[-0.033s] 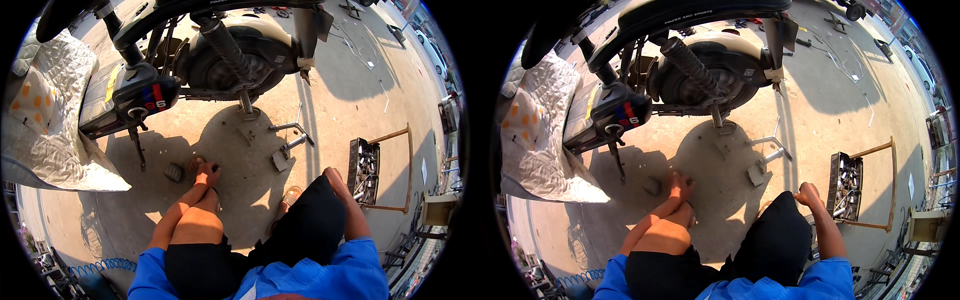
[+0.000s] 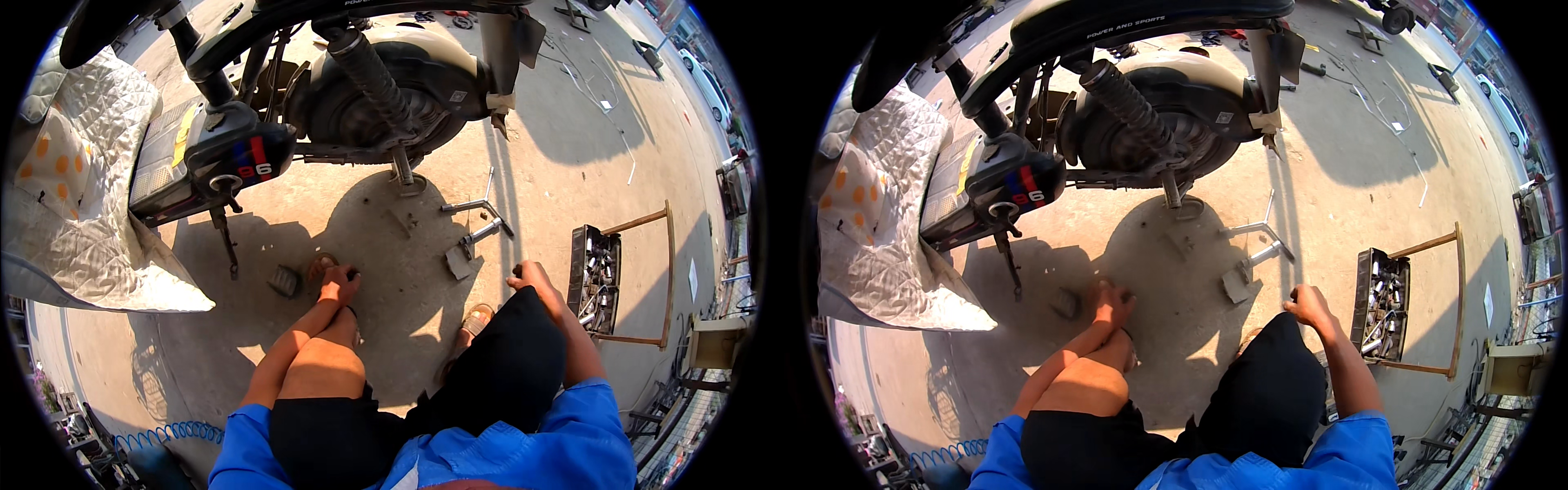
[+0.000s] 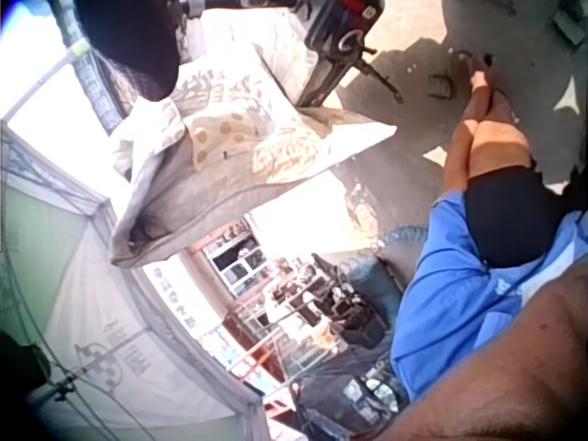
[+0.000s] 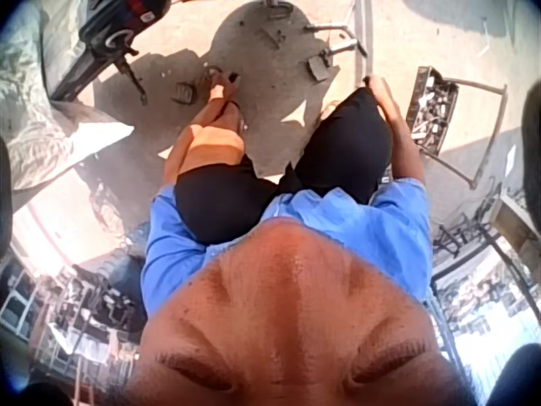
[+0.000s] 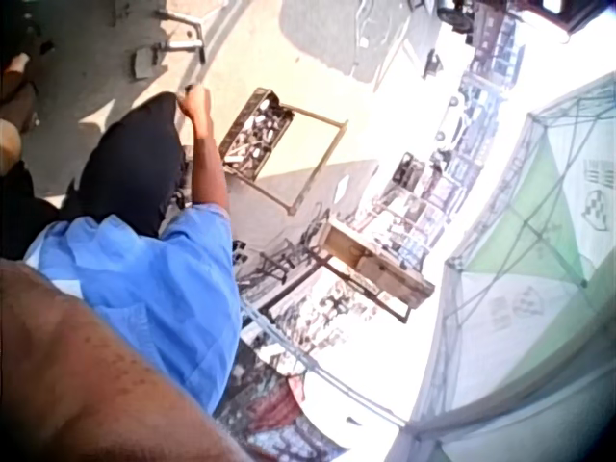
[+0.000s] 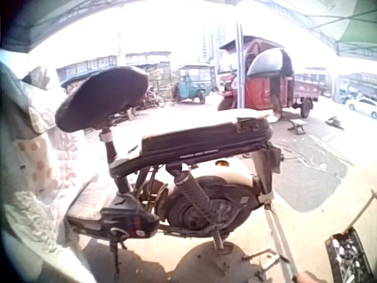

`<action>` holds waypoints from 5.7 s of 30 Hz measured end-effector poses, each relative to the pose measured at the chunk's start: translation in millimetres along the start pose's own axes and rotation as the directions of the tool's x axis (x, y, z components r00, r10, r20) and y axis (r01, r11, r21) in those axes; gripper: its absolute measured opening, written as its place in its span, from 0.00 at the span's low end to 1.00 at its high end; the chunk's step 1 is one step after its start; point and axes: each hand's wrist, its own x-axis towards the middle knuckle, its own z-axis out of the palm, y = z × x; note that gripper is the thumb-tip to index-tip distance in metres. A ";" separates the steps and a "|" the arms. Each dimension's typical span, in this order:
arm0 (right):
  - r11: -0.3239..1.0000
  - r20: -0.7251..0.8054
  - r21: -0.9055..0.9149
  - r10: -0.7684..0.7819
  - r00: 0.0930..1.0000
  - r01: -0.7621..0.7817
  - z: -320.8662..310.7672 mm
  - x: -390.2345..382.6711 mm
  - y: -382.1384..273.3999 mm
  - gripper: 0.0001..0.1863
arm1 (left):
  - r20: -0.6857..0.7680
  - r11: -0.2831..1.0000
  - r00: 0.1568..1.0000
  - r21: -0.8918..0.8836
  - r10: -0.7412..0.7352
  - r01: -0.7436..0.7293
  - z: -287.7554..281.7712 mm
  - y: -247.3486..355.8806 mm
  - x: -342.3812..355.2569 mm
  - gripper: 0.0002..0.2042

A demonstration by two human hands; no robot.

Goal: The person sits on the ground and uses a power drill to remove a bolt from the rear suspension of a scooter. They then use a wrench to tighten a nut on the same component by hand.

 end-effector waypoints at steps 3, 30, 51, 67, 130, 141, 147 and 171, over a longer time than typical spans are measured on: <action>0.805 0.093 0.577 -0.232 0.968 0.138 2.0 85.2 -111.6 0.16 | -0.018 0.998 0.998 0.028 0.058 -0.058 7.4 -2.1 7.4 0.11; 0.951 0.077 -0.010 0.307 0.948 -0.308 28.0 -27.6 27.2 0.19 | 0.070 0.990 0.997 -0.134 -0.038 0.047 31.8 -52.0 10.5 0.12; 0.989 -0.117 -0.132 0.046 0.992 -0.061 50.7 77.4 -20.1 0.11 | 0.033 0.990 0.999 -0.138 -0.004 0.008 26.0 -39.6 10.7 0.10; 0.875 -0.119 -0.394 -0.351 0.929 0.280 57.6 125.6 -42.3 0.07 | 0.018 0.983 0.999 -0.180 -0.026 0.029 19.8 -37.2 8.6 0.10; 0.992 0.186 0.105 -0.082 0.979 0.063 46.2 149.8 -4.8 0.08 | 0.045 0.968 0.997 -0.241 -0.063 0.072 33.1 -46.6 12.7 0.10; 0.997 -0.078 -0.067 0.037 0.996 -0.042 94.6 87.0 -48.1 0.11 | 0.043 0.985 0.998 -0.165 -0.048 0.054 22.5 -36.4 12.0 0.11; 0.981 -0.084 -0.071 -0.185 0.979 0.179 88.2 73.7 -66.8 0.10 | 0.045 0.992 0.999 -0.121 -0.023 0.028 17.8 -31.8 10.8 0.11; 0.803 -0.200 -0.049 -0.591 0.781 0.595 -138.7 -26.0 -163.7 0.09 | 0.169 0.788 0.969 -0.566 -0.179 0.244 -19.2 -22.2 -26.2 0.09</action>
